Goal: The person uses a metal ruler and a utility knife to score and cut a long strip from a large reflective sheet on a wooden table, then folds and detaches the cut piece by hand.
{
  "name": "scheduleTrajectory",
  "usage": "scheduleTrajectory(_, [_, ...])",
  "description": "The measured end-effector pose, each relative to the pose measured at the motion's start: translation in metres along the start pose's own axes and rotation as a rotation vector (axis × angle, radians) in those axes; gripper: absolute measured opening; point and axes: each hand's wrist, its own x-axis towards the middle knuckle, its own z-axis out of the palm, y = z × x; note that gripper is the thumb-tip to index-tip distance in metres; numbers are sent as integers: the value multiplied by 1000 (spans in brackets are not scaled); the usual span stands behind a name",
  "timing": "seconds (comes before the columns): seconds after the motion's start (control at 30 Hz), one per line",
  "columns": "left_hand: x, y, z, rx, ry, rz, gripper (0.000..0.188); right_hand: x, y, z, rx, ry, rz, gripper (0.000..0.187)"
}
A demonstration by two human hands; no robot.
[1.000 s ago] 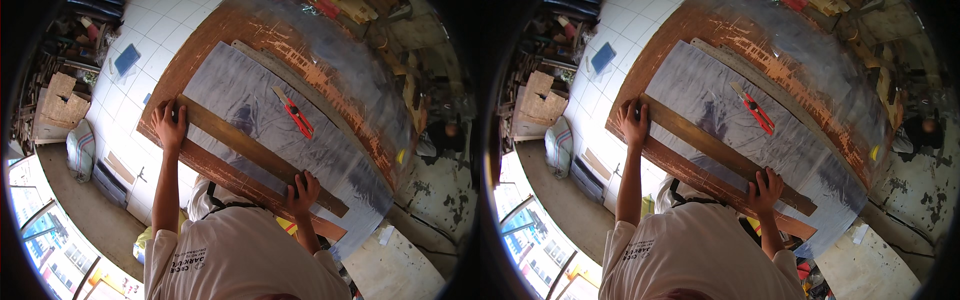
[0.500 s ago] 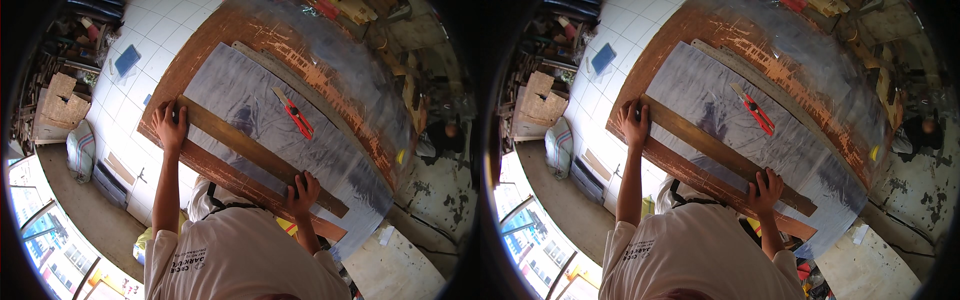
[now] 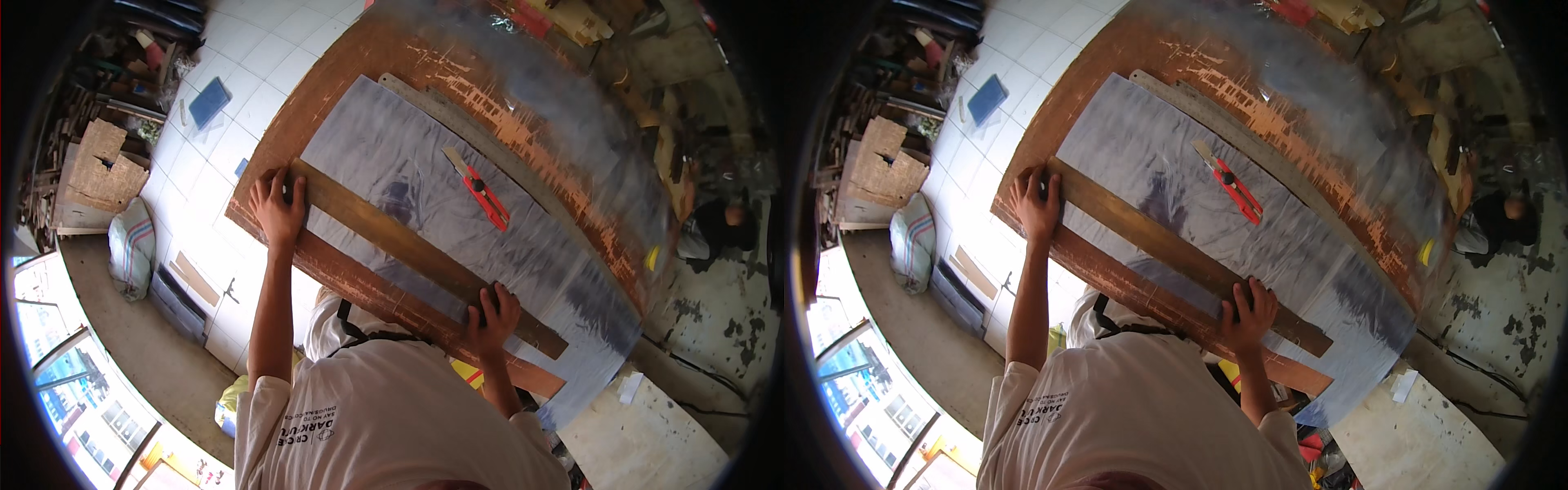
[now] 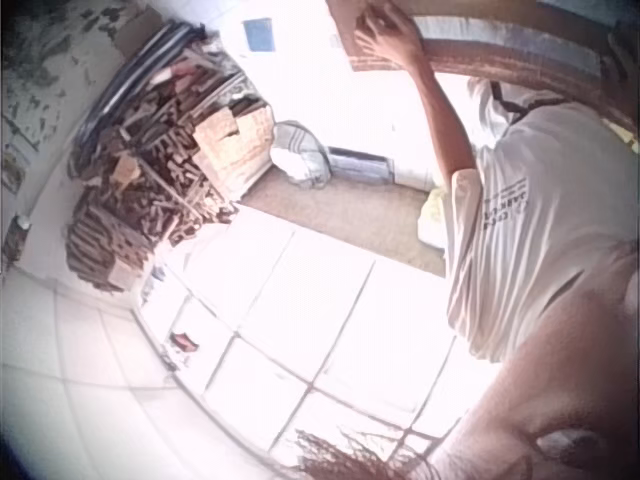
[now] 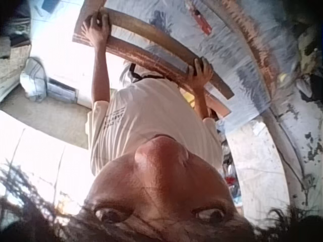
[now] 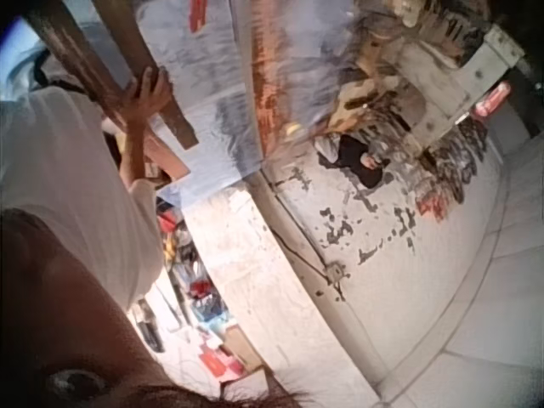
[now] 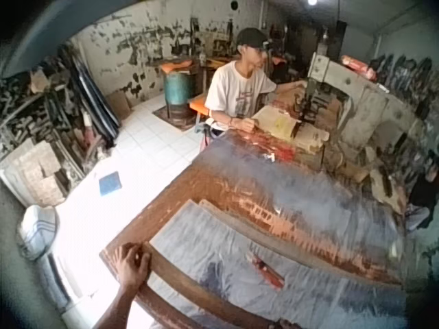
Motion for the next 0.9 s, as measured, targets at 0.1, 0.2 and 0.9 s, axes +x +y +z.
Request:
scheduleTrajectory(0.1, [-4, -3, 0, 7, 22, 15, 39, -2, 0, 0, 1, 18, -19, 41])
scheduleTrajectory(0.2, [-6, -3, 4, -25, 6, 14, 40, -5, 1, 3, -16, 26, -43, 42])
scheduleTrajectory(0.9, [3, -52, 27, 65, 64, 176, 47, -22, 2, -18, -22, 142, 100, 42])
